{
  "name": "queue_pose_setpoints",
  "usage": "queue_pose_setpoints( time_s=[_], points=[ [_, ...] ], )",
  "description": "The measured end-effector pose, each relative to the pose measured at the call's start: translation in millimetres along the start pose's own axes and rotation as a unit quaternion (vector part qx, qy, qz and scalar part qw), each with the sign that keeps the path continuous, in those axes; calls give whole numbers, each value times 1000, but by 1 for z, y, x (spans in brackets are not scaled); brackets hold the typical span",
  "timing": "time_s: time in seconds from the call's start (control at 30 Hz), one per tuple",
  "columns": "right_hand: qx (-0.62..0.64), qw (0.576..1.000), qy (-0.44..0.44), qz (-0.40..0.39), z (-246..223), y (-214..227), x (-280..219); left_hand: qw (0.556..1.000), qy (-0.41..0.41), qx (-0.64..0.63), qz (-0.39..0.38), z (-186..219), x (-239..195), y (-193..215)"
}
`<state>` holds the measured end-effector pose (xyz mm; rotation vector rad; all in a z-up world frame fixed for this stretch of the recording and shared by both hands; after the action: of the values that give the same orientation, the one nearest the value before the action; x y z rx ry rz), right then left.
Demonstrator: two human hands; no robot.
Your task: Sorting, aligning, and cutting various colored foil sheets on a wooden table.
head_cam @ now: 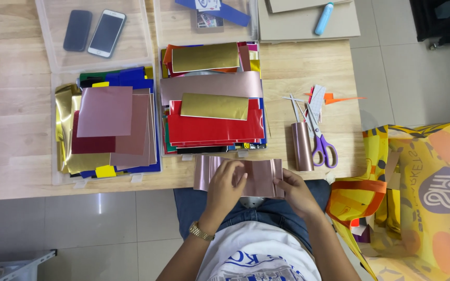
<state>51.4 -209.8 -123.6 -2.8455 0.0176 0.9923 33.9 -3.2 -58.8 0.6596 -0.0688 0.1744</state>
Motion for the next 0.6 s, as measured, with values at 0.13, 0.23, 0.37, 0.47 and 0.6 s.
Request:
queue_pose_setpoints(
  time_s=[0.13, 0.23, 0.37, 0.47, 0.6],
  points=[
    [16, 995, 97, 10, -21, 27, -10, 992, 28, -103, 60, -5, -6, 33],
    [38, 976, 208, -55, -65, 36, -25, 953, 107, -251, -132, 2, -15, 31],
    [77, 921, 363, -117, -126, 35, -45, 766, 137, -413, -474, -31, -74, -66],
    [124, 907, 366, -169, -149, 25, -49, 451, 406, -707, -363, 7, -69, -62],
    [81, 896, 403, -167, -168, 18, -50, 578, 268, -671, -380, 18, -51, -42]
  ],
)
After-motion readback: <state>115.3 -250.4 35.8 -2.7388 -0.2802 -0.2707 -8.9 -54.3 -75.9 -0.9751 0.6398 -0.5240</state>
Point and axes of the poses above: each hand's wrist, its own x-axis towards the middle knuckle, its own y-axis out of the back of the hand, z = x × y, the point moved 8 cm from there along x, towards the middle knuckle, and after that the axes turned 6 degrees about z, right-handed, at the moved point
